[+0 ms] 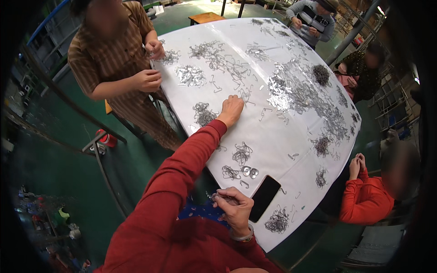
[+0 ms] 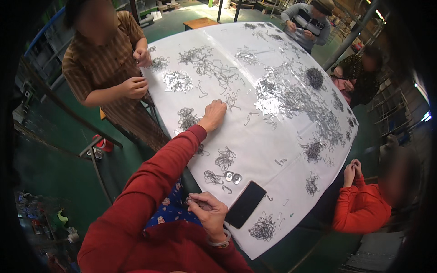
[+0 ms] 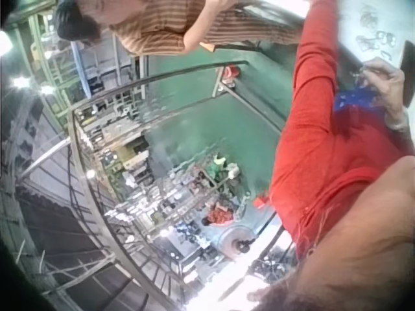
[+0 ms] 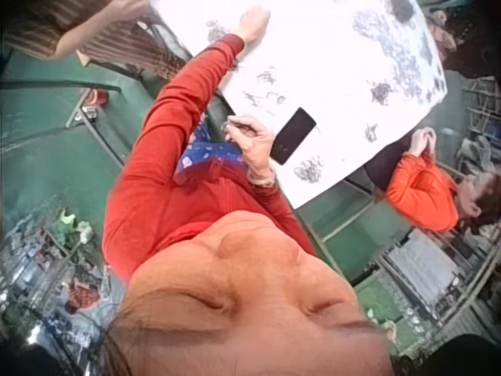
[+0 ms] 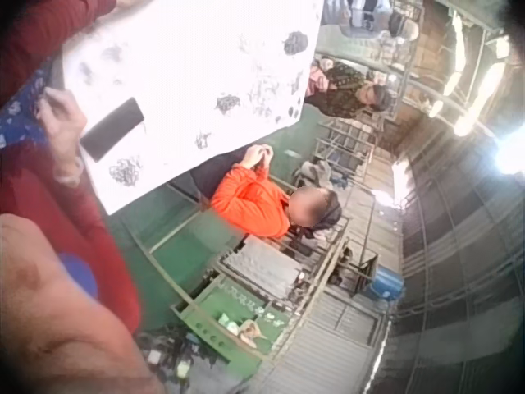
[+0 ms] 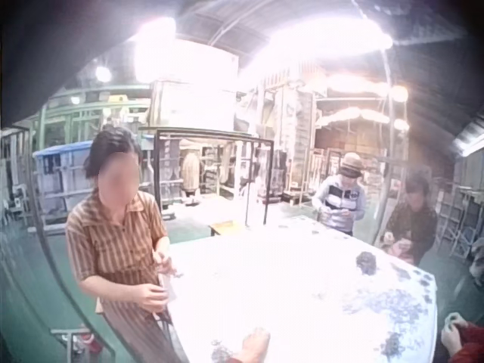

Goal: The person repeatedly picks small wire pieces from a table, bends them by hand, and places them onto a hanging wire rack. Other people at the table perform similar actions. The person occasionally reaches up to adjust the hanging rack.

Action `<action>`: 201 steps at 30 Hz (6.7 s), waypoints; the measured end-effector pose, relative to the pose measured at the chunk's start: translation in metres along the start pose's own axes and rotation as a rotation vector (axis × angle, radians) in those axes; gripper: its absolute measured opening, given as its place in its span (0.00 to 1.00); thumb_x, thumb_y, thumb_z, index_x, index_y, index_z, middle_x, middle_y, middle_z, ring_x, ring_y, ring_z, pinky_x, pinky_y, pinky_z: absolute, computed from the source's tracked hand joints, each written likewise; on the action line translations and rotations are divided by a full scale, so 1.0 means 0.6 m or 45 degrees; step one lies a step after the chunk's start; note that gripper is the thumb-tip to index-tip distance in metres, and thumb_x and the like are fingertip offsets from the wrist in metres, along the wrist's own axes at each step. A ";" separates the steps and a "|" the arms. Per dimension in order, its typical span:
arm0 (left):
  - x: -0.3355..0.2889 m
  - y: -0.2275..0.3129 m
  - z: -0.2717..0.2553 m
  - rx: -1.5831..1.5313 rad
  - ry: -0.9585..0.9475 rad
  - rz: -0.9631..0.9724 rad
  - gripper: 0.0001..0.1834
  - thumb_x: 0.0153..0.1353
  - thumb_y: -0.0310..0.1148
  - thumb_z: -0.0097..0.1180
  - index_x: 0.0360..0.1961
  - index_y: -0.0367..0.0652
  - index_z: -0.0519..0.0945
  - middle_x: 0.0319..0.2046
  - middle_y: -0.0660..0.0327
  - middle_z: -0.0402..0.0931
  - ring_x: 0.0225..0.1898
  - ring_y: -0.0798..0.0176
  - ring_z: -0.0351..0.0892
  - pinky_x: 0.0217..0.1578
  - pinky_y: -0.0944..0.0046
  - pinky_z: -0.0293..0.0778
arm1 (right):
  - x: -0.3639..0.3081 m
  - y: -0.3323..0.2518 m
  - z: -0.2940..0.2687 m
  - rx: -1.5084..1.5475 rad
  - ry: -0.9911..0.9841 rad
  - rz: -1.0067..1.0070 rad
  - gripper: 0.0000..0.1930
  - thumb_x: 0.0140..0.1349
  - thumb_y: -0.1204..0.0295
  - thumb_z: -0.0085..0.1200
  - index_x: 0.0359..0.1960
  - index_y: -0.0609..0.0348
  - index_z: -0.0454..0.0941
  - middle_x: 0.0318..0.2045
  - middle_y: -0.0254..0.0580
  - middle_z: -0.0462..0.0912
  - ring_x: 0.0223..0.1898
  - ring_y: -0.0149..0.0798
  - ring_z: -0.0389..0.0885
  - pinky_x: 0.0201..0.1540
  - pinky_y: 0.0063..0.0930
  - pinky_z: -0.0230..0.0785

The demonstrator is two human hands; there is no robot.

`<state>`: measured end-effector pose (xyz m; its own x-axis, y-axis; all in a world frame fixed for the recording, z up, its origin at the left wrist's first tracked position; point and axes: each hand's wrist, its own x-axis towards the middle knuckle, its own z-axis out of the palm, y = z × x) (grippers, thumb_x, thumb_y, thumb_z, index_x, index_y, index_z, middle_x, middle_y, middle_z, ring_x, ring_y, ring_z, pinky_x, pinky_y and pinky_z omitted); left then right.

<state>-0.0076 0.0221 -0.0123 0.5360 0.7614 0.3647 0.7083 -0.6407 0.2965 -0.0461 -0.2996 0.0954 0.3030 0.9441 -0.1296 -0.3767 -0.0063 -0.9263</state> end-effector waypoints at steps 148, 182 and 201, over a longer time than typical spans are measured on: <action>-0.446 0.037 -0.229 -1.181 -0.058 -0.126 0.12 0.48 0.16 0.63 0.34 0.38 0.78 0.37 0.58 0.82 0.41 0.55 0.82 0.42 0.60 0.75 | 0.669 0.002 -0.202 -2.403 0.137 -0.453 0.30 0.69 0.53 0.41 0.72 0.40 0.54 0.74 0.42 0.46 0.74 0.62 0.32 0.63 0.82 0.28; -0.513 0.093 -0.291 -1.054 0.183 0.056 0.13 0.49 0.13 0.61 0.35 0.38 0.77 0.35 0.56 0.82 0.39 0.55 0.81 0.43 0.59 0.76 | 0.395 -0.141 -0.487 -1.790 0.185 -0.313 0.18 0.66 0.61 0.49 0.50 0.57 0.82 0.43 0.55 0.84 0.43 0.55 0.83 0.49 0.38 0.73; -0.483 0.083 -0.263 -1.047 0.116 -0.109 0.12 0.52 0.15 0.62 0.36 0.39 0.76 0.37 0.57 0.82 0.40 0.55 0.82 0.44 0.59 0.74 | 0.409 -0.020 -0.418 -1.719 -0.251 -0.442 0.17 0.64 0.68 0.50 0.54 0.52 0.79 0.61 0.45 0.72 0.67 0.53 0.63 0.67 0.39 0.58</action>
<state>-0.2000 -0.2460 0.0362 0.4311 0.8224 0.3713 0.1639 -0.4761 0.8640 0.2525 -0.1505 -0.0141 0.0377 0.9922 0.1189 0.8436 0.0321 -0.5360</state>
